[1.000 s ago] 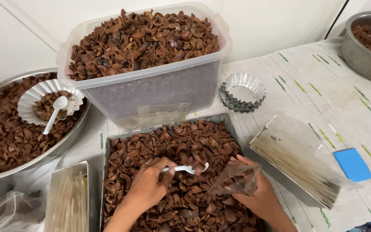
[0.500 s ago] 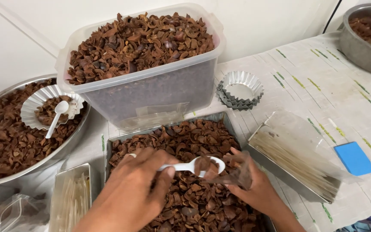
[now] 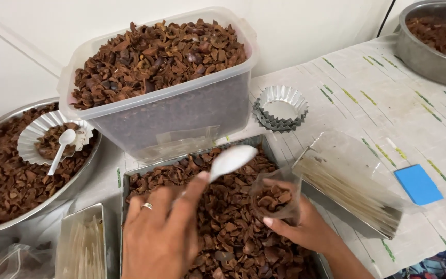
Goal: Filling small plastic containers with dried organic material using a small plastic spoon
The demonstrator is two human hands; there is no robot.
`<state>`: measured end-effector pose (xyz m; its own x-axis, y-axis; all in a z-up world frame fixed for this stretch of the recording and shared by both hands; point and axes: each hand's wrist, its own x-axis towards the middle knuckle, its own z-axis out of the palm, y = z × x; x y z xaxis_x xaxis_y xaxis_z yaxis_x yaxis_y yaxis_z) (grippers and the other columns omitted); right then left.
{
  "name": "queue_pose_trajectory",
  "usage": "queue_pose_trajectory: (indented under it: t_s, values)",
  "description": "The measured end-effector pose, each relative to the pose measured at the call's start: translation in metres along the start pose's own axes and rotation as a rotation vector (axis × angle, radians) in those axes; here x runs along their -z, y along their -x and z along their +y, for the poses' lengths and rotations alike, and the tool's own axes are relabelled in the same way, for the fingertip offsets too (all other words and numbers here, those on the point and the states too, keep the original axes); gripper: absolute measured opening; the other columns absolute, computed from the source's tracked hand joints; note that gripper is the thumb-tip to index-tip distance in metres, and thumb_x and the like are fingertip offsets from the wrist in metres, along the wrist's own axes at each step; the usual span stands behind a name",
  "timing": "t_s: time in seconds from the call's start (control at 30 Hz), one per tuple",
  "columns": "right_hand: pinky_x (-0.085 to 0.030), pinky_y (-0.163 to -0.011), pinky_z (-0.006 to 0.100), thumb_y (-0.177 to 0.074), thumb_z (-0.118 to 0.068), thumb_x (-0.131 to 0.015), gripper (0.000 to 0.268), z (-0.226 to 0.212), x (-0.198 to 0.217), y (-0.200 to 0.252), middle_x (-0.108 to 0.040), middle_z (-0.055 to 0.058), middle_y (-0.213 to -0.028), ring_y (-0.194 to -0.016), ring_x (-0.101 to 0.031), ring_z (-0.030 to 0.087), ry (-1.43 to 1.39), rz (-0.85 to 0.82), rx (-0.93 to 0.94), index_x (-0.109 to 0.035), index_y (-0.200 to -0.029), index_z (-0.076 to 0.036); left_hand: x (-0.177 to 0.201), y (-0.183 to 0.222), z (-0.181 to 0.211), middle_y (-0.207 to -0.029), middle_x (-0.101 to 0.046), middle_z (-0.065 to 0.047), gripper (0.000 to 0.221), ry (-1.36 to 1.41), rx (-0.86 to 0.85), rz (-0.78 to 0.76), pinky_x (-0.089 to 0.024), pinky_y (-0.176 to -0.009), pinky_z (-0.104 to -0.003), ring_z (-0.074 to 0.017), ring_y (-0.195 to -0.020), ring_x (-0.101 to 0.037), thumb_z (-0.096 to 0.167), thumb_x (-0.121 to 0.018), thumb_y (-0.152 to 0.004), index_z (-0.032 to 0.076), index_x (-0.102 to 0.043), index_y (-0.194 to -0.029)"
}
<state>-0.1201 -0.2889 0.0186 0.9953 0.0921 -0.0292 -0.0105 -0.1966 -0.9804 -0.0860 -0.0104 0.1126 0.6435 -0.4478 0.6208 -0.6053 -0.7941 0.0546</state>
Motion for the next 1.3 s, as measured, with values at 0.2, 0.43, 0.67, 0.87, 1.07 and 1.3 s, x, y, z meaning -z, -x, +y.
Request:
queue_pose_trajectory:
  t_s: [0.2,0.43,0.67,0.87,1.07,1.3]
  values:
    - [-0.071,-0.09,0.039,-0.093,-0.036,-0.071,0.054,-0.034,-0.016,-0.006,-0.067,0.014,-0.119,-0.107,-0.074,0.03,-0.049,-0.296,0.276,-0.049,-0.132,-0.006,0.003,-0.017,0.017,-0.159,-0.011,-0.002,0.111,0.604,0.66,-1.082,-0.036,-0.118,-0.069,-0.0324,-0.148,-0.032,0.086,-0.045,-0.063,0.051,-0.014,-0.163]
    - [-0.047,-0.075,0.036,-0.096,-0.055,-0.062,0.086,-0.035,-0.026,-0.011,-0.051,0.005,-0.108,-0.088,-0.057,0.017,-0.168,-0.614,0.123,-0.027,-0.162,-0.013,-0.037,0.003,0.016,-0.139,-0.038,0.005,0.092,0.852,0.473,-1.03,-0.045,-0.111,-0.045,-0.0161,-0.135,-0.051,0.074,-0.064,-0.074,0.042,-0.043,-0.158]
    - [-0.043,-0.111,0.052,-0.083,-0.082,-0.059,0.102,-0.003,-0.018,-0.019,-0.05,0.013,-0.149,-0.14,-0.05,0.033,-0.443,-0.481,0.089,-0.044,-0.152,-0.008,-0.071,0.034,0.014,-0.116,-0.061,0.009,0.063,0.803,0.418,-0.692,-0.051,-0.102,-0.035,-0.0099,-0.118,-0.07,0.06,-0.077,-0.08,0.045,-0.068,-0.141]
    - [-0.034,-0.097,0.027,-0.106,-0.039,-0.059,0.046,-0.007,-0.015,-0.011,-0.058,-0.006,-0.119,-0.106,-0.053,0.012,-0.372,-0.329,0.17,-0.062,-0.144,-0.014,-0.16,0.06,0.013,-0.116,-0.082,0.003,0.032,1.187,0.781,-0.715,-0.051,-0.103,-0.032,-0.0158,-0.112,-0.077,0.032,-0.064,-0.091,0.015,-0.082,-0.111]
    - [-0.041,-0.111,0.032,-0.108,-0.026,-0.066,0.035,-0.006,-0.023,-0.011,-0.055,0.009,-0.147,-0.126,-0.058,0.014,-0.777,-0.456,0.257,-0.064,-0.142,-0.015,-0.186,0.071,0.002,-0.119,-0.081,-0.001,0.03,1.242,0.386,-0.475,-0.056,-0.104,-0.037,-0.0181,-0.115,-0.078,0.028,-0.074,-0.085,0.012,-0.08,-0.11]
    - [-0.061,-0.096,0.036,-0.11,-0.031,-0.044,0.034,-0.016,-0.031,-0.016,-0.069,0.015,-0.123,-0.115,-0.067,0.026,-0.416,0.005,0.335,-0.062,-0.117,-0.003,-0.171,0.083,-0.034,-0.131,-0.074,-0.004,0.047,1.034,0.085,-0.215,-0.055,-0.106,-0.039,-0.0182,-0.123,-0.072,0.035,-0.08,-0.079,0.015,-0.072,-0.12]
